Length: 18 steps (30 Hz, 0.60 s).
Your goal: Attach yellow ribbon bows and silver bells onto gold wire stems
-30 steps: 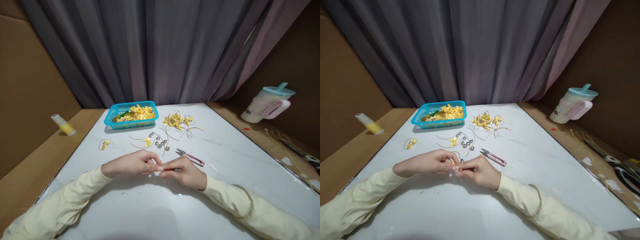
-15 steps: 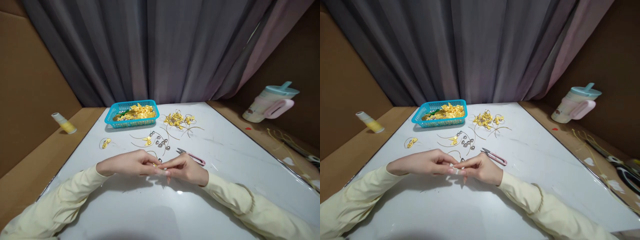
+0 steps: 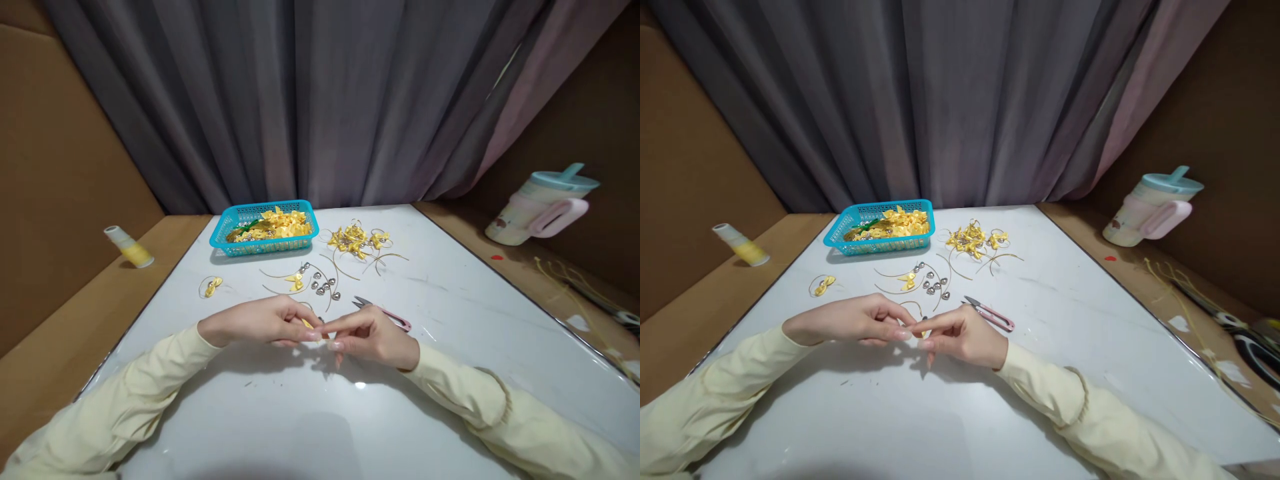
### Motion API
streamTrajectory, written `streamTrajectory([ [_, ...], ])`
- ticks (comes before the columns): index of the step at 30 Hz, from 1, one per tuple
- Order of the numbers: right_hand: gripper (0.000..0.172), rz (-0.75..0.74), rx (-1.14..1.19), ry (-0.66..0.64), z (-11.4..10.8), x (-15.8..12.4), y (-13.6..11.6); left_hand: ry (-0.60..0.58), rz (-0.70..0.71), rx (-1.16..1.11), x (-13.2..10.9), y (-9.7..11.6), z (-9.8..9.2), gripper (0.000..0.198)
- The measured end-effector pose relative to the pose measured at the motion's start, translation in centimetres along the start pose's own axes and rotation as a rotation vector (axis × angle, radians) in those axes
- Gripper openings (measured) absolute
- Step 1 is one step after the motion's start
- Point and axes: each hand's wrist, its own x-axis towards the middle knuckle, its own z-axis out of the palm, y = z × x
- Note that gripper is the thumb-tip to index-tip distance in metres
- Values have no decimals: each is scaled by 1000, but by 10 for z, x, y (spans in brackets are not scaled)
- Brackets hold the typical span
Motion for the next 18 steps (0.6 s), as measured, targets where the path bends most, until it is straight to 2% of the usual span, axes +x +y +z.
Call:
streamTrajectory([
  [4,27,-52,-62,50,0,-1,-1,0,-13,30,0,-7,-7,29],
  [8,18,-113,-180,86,7,-1,-9,-107,84,24,3,-9,-3,31],
  [10,13,-158,-230,53,9,1,-13,-127,181,-63,8,-9,4,32],
  [13,3,-200,-356,28,7,4,-14,-105,234,-214,23,-12,13,35],
  [16,9,-165,-558,37,0,5,-8,-127,215,-378,40,-20,18,34],
  [18,13,-151,-641,-6,-5,5,-4,-158,180,-431,47,-27,18,28],
])
